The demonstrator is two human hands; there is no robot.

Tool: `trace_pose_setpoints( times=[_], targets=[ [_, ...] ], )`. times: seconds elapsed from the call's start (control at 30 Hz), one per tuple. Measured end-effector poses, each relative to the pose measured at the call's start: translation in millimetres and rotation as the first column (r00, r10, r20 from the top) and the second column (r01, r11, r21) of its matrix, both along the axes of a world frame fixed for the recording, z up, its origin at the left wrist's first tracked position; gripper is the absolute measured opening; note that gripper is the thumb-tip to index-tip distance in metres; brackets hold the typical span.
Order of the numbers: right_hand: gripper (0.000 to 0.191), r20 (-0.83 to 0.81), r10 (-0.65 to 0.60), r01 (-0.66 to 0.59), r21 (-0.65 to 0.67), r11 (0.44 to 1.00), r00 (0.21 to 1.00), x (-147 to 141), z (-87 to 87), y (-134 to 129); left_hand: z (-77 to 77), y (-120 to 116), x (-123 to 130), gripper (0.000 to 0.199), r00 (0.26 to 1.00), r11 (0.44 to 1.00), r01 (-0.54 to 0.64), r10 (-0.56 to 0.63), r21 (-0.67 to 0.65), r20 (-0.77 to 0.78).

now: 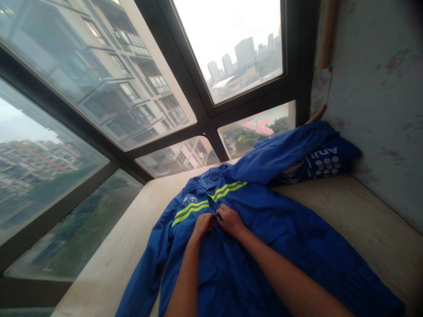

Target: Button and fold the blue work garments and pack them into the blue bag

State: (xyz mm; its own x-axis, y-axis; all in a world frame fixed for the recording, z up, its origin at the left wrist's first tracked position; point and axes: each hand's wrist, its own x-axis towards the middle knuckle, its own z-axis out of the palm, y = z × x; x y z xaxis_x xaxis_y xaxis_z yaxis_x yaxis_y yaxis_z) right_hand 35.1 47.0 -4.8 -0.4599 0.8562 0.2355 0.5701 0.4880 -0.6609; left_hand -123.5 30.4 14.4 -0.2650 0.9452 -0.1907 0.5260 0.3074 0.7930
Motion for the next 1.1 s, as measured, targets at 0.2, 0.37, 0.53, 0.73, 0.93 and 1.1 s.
trace_pose_setpoints(
  times=[0.2, 0.37, 0.53, 0.73, 0.93, 1.1],
  targets=[
    [0.016, -0.050, -0.003, 0.003, -0.014, 1.000, 0.999, 0, -4.8, 0, -2.6, -13, -1, 0.021, 0.991, 0.988, 0.129, -0.132, 0.084, 0.031],
    [0.019, -0.091, -0.010, 0.007, -0.034, 0.999, 0.996, 0, -9.8, 2, -11.0, -20, 0, 0.017, 0.990, 0.971, 0.135, -0.141, 0.195, 0.014],
    [0.016, -0.133, -0.011, 0.004, -0.057, 0.998, 0.991, -2, -16.5, 6, -24.6, -25, 2, 0.026, 0.997, 0.955, 0.076, -0.073, 0.286, -0.021],
    [0.018, -0.179, -0.002, -0.013, -0.083, 0.996, 0.984, -7, -26.0, 19, -34.1, -28, 4, 0.027, 0.998, 0.939, 0.057, -0.039, 0.340, -0.058],
    [0.015, -0.188, 0.036, -0.059, -0.118, 0.991, 0.981, -4, -29.9, 31, -33.4, -27, 4, 0.025, 0.993, 0.937, 0.080, -0.045, 0.340, -0.109],
    [0.015, -0.170, 0.044, -0.063, -0.104, 0.993, 0.984, -1, -28.8, 28, -37.1, -27, 4, 0.024, 0.988, 0.941, 0.081, -0.033, 0.329, -0.148]
  ],
)
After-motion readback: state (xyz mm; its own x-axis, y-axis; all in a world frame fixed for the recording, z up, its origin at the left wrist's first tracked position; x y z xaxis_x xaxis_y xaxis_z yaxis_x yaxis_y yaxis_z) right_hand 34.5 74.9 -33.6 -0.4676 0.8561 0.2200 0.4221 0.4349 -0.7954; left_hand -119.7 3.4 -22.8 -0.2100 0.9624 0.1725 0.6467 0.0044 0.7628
